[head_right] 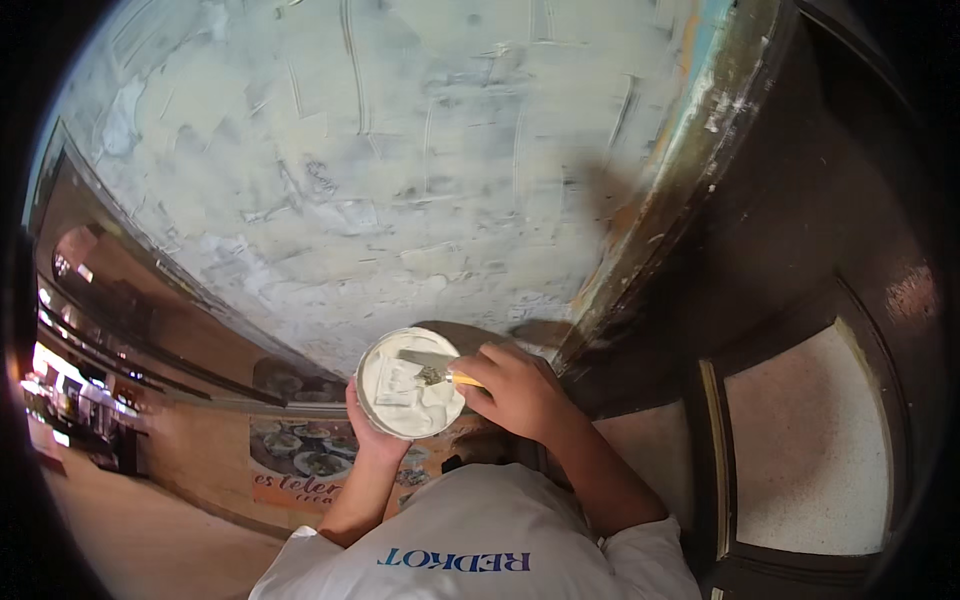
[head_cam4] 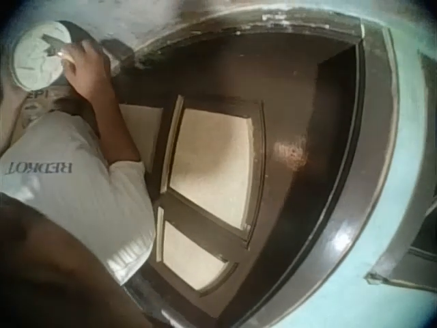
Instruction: Apply wall putty to a wall surface using a spatula.
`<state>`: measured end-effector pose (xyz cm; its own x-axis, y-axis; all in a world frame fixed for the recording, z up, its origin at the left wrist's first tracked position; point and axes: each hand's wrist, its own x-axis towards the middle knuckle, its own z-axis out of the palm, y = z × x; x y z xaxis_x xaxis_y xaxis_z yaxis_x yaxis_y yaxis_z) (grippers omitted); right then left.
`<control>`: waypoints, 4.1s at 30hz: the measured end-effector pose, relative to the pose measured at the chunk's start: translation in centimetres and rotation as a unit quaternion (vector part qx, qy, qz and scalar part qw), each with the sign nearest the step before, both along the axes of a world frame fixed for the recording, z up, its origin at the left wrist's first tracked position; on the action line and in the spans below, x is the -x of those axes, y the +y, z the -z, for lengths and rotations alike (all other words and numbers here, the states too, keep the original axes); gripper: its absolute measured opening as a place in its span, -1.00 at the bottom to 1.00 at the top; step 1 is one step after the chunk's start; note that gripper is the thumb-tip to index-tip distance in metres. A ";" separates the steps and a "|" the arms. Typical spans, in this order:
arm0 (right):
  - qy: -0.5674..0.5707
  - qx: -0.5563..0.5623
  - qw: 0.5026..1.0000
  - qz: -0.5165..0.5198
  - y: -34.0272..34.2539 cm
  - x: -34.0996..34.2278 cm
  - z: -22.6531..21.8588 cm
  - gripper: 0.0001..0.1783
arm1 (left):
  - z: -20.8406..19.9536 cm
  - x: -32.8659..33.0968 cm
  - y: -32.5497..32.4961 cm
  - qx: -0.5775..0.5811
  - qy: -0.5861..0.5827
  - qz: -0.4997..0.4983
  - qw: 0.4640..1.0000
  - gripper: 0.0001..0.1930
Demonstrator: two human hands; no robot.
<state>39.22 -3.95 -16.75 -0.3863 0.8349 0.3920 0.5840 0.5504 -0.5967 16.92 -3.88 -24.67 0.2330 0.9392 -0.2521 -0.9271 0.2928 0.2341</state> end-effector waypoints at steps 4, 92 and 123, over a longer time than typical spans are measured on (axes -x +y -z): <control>-0.154 0.029 0.988 0.017 0.2 2.2 -2.2 -0.73 | -0.4 0.6 0.2 0.002 0.019 -0.018 1.000 -0.31; 0.396 0.134 0.869 0.263 5.5 -3.1 23.0 -0.66 | 11.1 -4.4 3.3 0.009 0.006 0.113 0.994 -0.34; 0.381 0.117 0.874 0.279 3.0 -6.2 30.1 -0.70 | 11.2 -4.6 3.1 -0.003 0.023 0.156 0.987 -0.35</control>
<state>45.44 -0.95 -46.82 0.4045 0.9019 0.1513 0.1065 0.1178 -0.9873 21.47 -0.81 -35.88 0.5002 0.8245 -0.2645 -0.7796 0.5618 0.2768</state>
